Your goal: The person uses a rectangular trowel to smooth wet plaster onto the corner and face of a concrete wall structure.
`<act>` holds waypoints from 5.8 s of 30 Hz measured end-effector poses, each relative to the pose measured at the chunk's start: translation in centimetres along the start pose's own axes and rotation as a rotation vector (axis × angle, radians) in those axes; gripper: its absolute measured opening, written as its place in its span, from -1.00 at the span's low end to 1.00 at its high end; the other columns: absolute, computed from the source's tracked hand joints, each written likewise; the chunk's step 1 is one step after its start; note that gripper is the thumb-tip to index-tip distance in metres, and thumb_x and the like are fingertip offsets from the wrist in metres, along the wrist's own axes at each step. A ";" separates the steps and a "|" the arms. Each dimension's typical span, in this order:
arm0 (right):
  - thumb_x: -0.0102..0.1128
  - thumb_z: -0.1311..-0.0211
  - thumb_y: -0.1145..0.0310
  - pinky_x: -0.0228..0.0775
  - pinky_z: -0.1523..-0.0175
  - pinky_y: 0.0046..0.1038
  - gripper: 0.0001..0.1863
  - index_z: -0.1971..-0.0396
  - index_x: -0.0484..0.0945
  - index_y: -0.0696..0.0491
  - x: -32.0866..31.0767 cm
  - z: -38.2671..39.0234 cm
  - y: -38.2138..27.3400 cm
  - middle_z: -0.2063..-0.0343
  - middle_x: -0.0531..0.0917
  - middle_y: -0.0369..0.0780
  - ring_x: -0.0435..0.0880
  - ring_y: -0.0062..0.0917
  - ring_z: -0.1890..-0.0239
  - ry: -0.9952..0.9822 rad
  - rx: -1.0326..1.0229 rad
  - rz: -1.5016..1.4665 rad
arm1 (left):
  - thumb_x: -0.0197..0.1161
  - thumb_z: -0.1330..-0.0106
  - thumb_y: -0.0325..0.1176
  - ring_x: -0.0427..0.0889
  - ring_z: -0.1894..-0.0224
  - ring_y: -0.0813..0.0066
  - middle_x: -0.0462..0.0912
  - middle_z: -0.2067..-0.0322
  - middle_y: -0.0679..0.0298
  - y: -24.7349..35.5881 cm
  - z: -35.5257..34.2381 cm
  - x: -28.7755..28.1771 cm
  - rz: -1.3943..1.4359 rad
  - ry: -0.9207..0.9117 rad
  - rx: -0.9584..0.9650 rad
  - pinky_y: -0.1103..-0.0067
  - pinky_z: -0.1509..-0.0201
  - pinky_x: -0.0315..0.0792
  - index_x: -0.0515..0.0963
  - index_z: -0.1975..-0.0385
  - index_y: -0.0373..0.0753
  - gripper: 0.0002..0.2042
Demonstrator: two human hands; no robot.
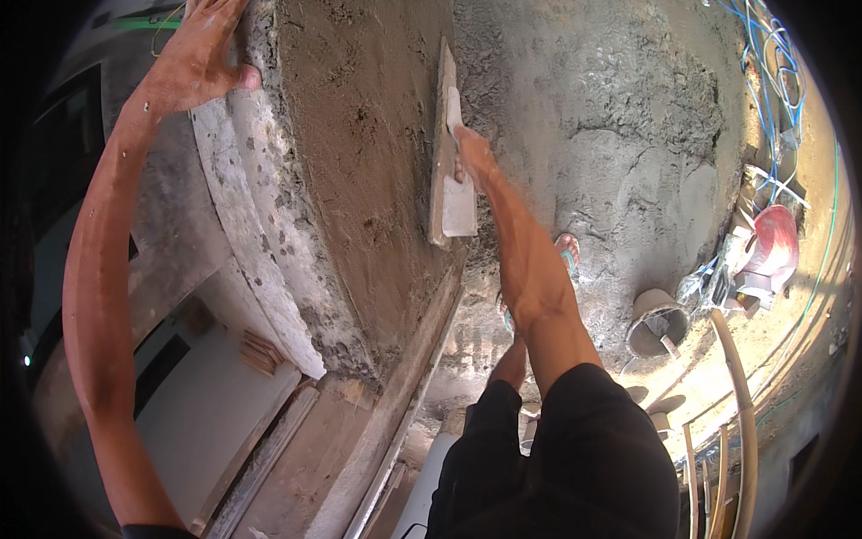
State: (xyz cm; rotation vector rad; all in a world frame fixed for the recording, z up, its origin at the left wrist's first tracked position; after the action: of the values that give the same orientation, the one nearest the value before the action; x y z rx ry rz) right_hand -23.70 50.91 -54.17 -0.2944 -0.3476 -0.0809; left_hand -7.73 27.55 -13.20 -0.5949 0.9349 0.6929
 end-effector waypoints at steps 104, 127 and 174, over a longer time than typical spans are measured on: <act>-0.07 -0.43 0.24 0.46 0.56 -0.34 -0.33 -0.51 0.14 0.03 0.2 21.2 26.2 0.49 0.51 -0.16 0.45 -0.49 0.64 0.191 0.372 -0.330 | 0.60 0.12 -0.47 0.20 -0.49 -0.03 0.18 -0.49 -0.08 -0.7 -1.2 0.9 0.056 0.011 -0.059 0.10 -0.63 -0.21 -0.20 -0.58 -0.26 0.26; -0.08 -0.37 0.28 0.49 0.48 -0.27 -0.28 -0.51 0.10 0.14 0.6 20.4 24.0 0.49 0.54 -0.17 0.53 -0.44 0.56 0.101 0.369 -0.177 | 0.57 0.15 -0.49 0.28 -0.42 -0.03 0.24 -0.48 -0.01 -2.1 -1.0 1.4 0.083 0.024 -0.037 0.15 -0.60 -0.14 -0.11 -0.58 -0.24 0.22; -0.08 -0.43 0.31 0.43 0.52 -0.34 -0.54 -0.25 0.35 0.16 0.2 15.4 25.0 0.45 0.48 -0.20 0.45 -0.52 0.56 0.144 0.320 -0.318 | 0.58 0.15 -0.45 0.18 -0.51 -0.02 0.17 -0.51 -0.01 -1.3 -0.6 1.3 0.039 -0.033 -0.098 0.06 -0.62 -0.22 -0.19 -0.58 -0.29 0.26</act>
State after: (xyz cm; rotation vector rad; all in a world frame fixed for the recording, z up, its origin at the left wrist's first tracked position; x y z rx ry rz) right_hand -25.25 79.37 -47.05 0.0856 -0.2565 -0.3536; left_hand -6.53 26.62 -14.47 -0.6512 0.8878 0.7851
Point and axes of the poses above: each hand's wrist, its own z-axis away from the middle knuckle, its own x-axis out of the palm, y = z × x, the point moved 9 cm from there along -z, towards the middle knuckle
